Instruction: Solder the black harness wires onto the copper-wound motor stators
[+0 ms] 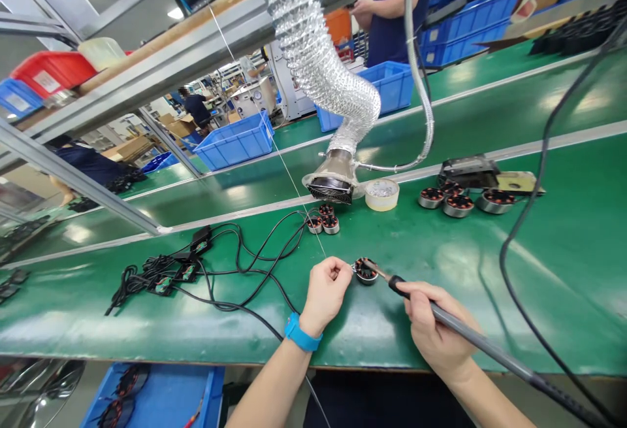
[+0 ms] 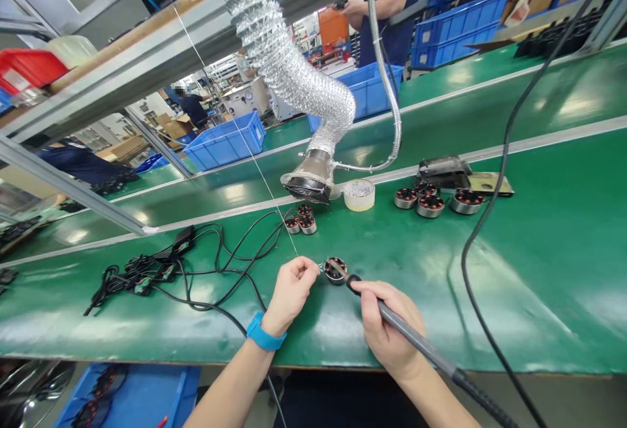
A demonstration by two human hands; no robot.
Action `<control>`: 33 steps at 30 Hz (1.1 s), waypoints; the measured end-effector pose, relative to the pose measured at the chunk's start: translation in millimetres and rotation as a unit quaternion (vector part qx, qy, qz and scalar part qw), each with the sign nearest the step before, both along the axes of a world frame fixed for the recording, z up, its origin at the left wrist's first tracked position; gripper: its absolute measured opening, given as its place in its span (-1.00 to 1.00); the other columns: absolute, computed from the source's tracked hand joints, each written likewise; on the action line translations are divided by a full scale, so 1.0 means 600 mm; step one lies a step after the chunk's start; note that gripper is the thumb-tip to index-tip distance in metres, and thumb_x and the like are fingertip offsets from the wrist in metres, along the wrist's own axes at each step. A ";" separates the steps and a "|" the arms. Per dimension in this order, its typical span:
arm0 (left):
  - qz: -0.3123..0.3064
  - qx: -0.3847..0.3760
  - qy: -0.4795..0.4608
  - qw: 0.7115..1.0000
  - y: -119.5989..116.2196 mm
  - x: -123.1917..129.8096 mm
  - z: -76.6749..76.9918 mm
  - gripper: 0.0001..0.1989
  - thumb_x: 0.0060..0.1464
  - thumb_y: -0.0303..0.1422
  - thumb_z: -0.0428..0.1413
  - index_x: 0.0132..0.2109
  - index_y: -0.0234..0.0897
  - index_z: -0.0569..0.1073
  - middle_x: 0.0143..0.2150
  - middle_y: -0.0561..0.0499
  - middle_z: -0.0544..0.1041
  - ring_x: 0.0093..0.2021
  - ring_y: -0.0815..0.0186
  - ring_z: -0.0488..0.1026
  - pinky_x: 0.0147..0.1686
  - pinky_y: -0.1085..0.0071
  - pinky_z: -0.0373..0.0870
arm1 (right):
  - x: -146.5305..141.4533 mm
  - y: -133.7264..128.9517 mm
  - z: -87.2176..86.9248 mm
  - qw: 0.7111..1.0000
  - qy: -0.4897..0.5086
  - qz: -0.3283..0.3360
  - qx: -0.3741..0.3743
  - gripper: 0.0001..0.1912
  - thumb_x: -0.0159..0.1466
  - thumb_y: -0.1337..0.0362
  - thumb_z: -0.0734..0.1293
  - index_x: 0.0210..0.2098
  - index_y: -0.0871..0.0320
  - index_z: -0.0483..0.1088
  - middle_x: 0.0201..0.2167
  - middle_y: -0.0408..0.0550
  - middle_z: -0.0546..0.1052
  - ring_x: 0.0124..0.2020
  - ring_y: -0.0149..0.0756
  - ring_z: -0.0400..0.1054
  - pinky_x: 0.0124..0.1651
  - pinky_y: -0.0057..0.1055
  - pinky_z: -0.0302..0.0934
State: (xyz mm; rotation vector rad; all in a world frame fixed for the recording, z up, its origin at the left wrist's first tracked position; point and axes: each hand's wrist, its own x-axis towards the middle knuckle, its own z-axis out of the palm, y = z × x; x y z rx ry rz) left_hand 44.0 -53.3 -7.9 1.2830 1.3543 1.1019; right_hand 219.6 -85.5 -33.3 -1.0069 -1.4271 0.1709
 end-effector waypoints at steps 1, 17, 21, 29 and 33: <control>0.001 0.006 0.002 1.000 0.000 0.000 0.000 -0.78 0.14 -0.28 0.10 -0.37 -0.35 0.43 -0.51 0.12 0.30 -0.51 0.47 0.14 -0.48 0.50 0.07 | 0.002 -0.002 -0.006 1.000 0.005 -0.004 0.000 -0.83 0.36 0.39 0.27 -0.23 0.09 0.51 -0.37 -0.14 0.58 -0.32 -0.29 0.51 -0.19 -0.35 0.38; 0.009 0.012 0.004 1.000 -0.001 0.007 0.005 -0.78 0.16 -0.29 0.09 -0.35 -0.37 0.45 -0.48 0.08 0.35 -0.45 0.44 0.20 -0.44 0.50 0.13 | -0.003 0.002 0.000 0.999 -0.029 0.021 0.030 -0.80 0.37 0.42 0.25 -0.26 0.08 0.49 -0.38 -0.22 0.58 -0.37 -0.41 0.48 -0.16 -0.41 0.36; 0.010 -0.002 -0.002 1.000 0.000 0.008 0.007 -0.78 0.16 -0.28 0.09 -0.36 -0.36 0.44 -0.51 0.12 0.29 -0.50 0.47 0.13 -0.48 0.51 0.08 | -0.004 0.002 0.003 0.999 -0.028 0.017 0.021 -0.80 0.37 0.41 0.25 -0.26 0.08 0.49 -0.39 -0.22 0.57 -0.36 -0.41 0.48 -0.17 -0.41 0.35; 0.009 -0.009 -0.003 1.000 -0.002 0.008 0.008 -0.78 0.15 -0.27 0.10 -0.35 -0.35 0.43 -0.52 0.13 0.26 -0.54 0.49 0.10 -0.53 0.52 0.03 | -0.005 -0.001 0.002 1.000 -0.012 0.012 -0.001 -0.82 0.37 0.37 0.25 -0.27 0.08 0.50 -0.41 -0.20 0.57 -0.37 -0.38 0.50 -0.20 -0.41 0.36; 0.007 -0.012 -0.004 1.000 -0.001 0.007 0.007 -0.79 0.16 -0.28 0.09 -0.35 -0.35 0.44 -0.52 0.12 0.27 -0.54 0.49 0.10 -0.54 0.52 0.03 | -0.003 -0.002 -0.009 0.999 0.036 -0.003 -0.035 -0.81 0.38 0.33 0.26 -0.27 0.08 0.52 -0.47 -0.20 0.54 -0.46 -0.39 0.46 -0.28 -0.41 0.33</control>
